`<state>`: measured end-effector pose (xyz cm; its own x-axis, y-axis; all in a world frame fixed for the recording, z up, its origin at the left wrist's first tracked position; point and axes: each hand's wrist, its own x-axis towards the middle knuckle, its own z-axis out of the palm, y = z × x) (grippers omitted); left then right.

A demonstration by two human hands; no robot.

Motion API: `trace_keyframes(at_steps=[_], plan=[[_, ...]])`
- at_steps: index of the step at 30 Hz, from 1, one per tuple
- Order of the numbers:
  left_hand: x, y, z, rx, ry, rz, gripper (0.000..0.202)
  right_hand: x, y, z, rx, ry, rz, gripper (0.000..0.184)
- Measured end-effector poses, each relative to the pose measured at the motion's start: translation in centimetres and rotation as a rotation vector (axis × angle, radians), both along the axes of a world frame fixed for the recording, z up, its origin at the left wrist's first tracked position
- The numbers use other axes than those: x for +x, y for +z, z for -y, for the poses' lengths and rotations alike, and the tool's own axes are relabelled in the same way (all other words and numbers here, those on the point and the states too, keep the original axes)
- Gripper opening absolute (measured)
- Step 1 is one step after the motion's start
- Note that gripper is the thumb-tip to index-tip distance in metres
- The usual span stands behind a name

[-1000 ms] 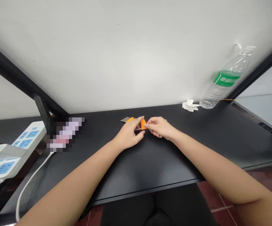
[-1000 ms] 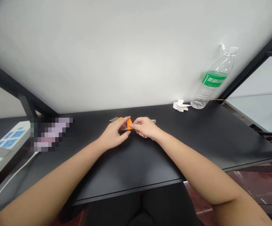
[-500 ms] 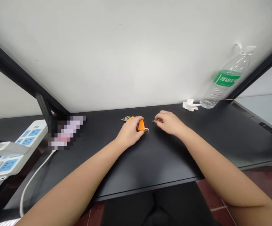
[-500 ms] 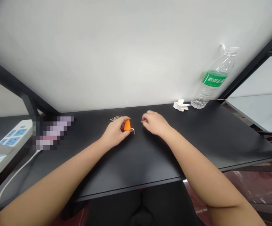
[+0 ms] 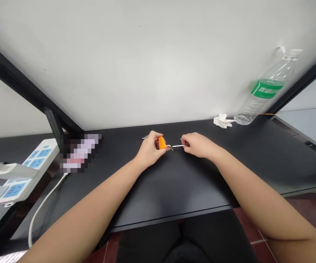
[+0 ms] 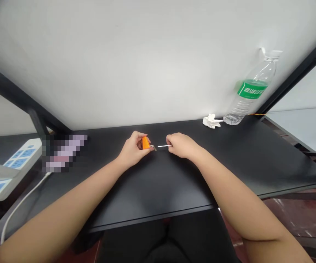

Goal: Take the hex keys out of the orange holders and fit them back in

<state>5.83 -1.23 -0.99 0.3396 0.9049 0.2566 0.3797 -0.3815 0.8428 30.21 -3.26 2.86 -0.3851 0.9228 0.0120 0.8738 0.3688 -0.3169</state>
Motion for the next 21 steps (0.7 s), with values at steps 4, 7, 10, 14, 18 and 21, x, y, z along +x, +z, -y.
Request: trace_keyframes(at_steps=[4,7,10,14,18,21], plan=[[-0.3,-0.1,-0.1,0.011,-0.014,-0.081,0.05,-0.3,0.4,0.2,0.016,0.095,-0.319,0.008],[-0.3,-0.1,0.0,0.036,0.01,-0.132,0.05,-0.5,0.6,0.5,0.038,0.103,-0.425,0.009],[-0.3,-0.2,0.0,0.055,-0.001,-0.165,0.051,-0.6,0.6,0.7,0.062,0.128,-0.424,0.01],[-0.4,-0.2,-0.1,0.098,0.002,-0.245,0.052,-0.6,0.7,0.8,0.128,0.141,-0.386,0.014],[-0.2,0.2,0.2,0.157,0.036,-0.38,0.054,-1.3,0.7,1.1,0.145,0.163,-0.4,0.017],[0.1,0.5,0.5,0.212,0.025,-0.427,0.048,-2.4,0.3,1.5,0.037,0.155,-0.494,0.018]])
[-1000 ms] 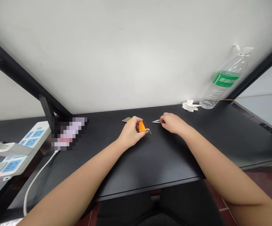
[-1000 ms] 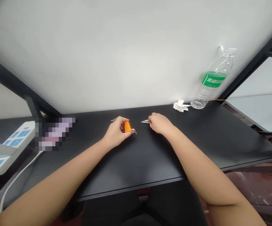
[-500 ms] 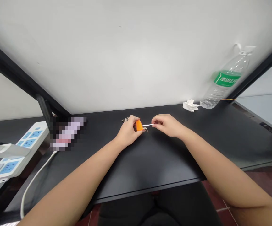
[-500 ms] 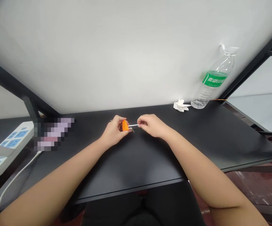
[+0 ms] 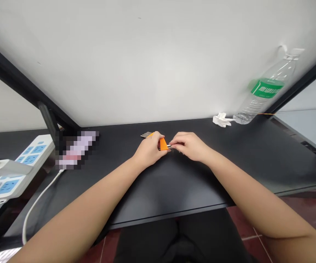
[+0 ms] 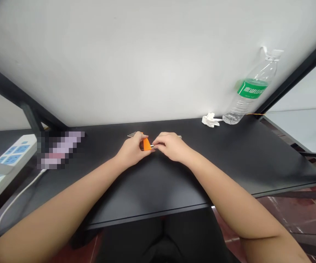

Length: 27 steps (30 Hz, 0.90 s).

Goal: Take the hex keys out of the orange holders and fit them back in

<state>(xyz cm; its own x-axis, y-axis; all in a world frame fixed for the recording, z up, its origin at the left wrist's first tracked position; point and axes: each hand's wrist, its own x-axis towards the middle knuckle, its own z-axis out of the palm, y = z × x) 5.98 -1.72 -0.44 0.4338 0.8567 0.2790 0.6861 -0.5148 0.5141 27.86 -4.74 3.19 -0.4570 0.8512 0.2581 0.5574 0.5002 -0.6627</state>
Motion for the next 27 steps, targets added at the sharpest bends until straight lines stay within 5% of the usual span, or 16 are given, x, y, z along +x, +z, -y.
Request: trace_keyframes(at_steps=[3,7,11,16,27], plan=[[0.3,0.1,0.2,0.03,-0.019,-0.037,0.04,-1.2,-0.6,0.3,-0.11,-0.004,-0.113,0.018],[0.1,0.1,0.1,0.024,-0.017,-0.048,0.038,-1.3,-0.8,0.2,-0.062,-0.012,-0.103,0.012],[-0.3,0.2,-0.1,-0.024,0.029,-0.022,0.044,1.6,-0.7,-1.2,0.071,-0.149,0.154,0.01],[-0.5,0.3,-0.1,-0.057,0.033,0.014,0.046,5.1,-1.6,-3.3,0.0,-0.301,0.506,0.013],[-0.6,0.3,-0.2,-0.064,0.027,0.016,0.045,4.2,-1.5,-3.1,-0.035,-0.307,0.644,0.014]])
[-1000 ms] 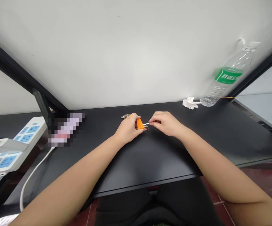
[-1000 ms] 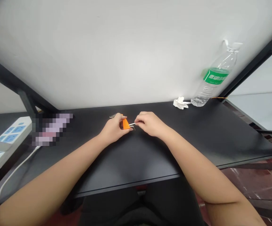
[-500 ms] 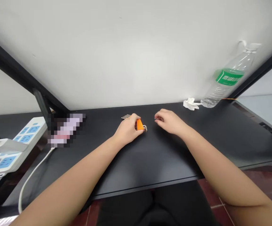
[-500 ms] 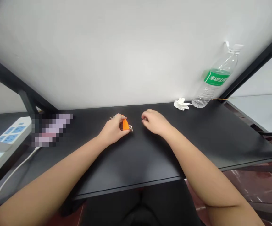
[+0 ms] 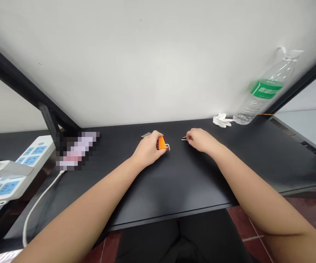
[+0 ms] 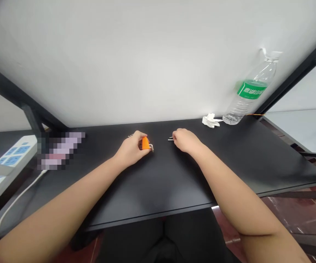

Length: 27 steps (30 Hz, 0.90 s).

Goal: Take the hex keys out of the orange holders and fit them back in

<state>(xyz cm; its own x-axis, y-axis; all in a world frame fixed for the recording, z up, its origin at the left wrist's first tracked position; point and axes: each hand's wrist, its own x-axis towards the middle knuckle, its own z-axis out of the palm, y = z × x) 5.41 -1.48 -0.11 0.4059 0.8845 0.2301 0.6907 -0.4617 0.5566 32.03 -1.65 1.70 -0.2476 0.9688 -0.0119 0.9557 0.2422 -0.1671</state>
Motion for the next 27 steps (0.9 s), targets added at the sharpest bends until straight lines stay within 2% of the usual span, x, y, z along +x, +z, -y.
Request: trace_keyframes(at_steps=[5,11,15,21,24,27], plan=[[0.2,0.0,0.0,0.04,-0.02,-0.039,0.045,-1.0,0.4,0.9,0.008,0.053,0.006,0.008],[0.1,-0.2,0.0,0.074,-0.067,-0.076,0.042,-3.1,1.0,2.2,0.011,0.306,-0.338,0.01],[0.2,-0.1,0.1,0.076,-0.079,-0.064,0.043,-3.3,1.2,2.5,0.079,0.39,-0.399,0.01],[0.5,0.0,0.3,0.113,-0.102,-0.121,0.039,-3.5,1.2,2.6,0.122,0.423,-0.39,0.02],[0.7,0.1,0.6,0.12,-0.127,-0.155,0.031,-4.6,0.8,2.7,0.106,0.42,-0.475,0.019],[0.8,0.3,0.7,0.092,-0.116,-0.146,0.029,-5.3,0.5,2.7,0.073,0.346,-0.608,0.012]])
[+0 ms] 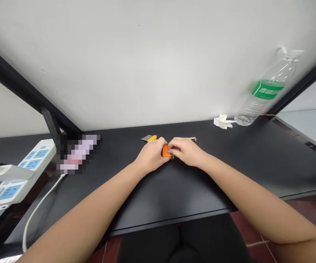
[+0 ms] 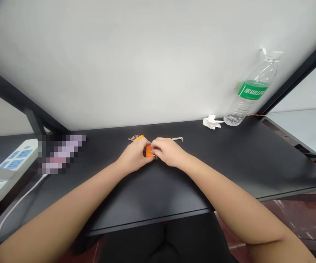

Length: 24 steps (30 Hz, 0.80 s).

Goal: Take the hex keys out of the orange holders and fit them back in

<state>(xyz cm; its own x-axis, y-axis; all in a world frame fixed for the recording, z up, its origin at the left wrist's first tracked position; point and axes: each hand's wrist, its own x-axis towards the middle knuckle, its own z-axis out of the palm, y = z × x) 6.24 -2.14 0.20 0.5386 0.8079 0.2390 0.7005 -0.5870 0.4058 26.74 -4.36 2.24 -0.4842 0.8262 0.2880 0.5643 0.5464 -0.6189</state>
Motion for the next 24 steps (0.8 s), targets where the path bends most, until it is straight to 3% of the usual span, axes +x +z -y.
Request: trace_keyframes(at_steps=[2,5,12,16,20,24], plan=[[-0.2,0.1,-0.2,-0.003,0.043,0.028,0.034,0.1,0.1,0.0,-0.052,-0.07,-0.05,0.002],[-0.5,0.1,-0.4,0.003,0.095,0.052,0.043,0.8,0.5,0.0,-0.164,-0.148,-0.048,0.014],[-0.2,0.1,0.0,-0.022,0.022,-0.005,0.031,0.4,0.7,0.3,-0.221,-0.019,-0.038,0.01],[-0.4,0.1,-0.2,-0.015,0.07,0.005,0.039,2.1,0.8,-0.5,-0.186,-0.193,0.0,0.017],[-0.7,0.2,-0.4,-0.047,0.085,0.001,0.042,5.3,0.2,-2.1,-0.026,-0.341,0.348,0.012],[-0.8,0.1,-0.4,-0.082,0.074,0.002,0.042,6.7,-0.7,-3.1,-0.086,-0.389,0.535,0.016]])
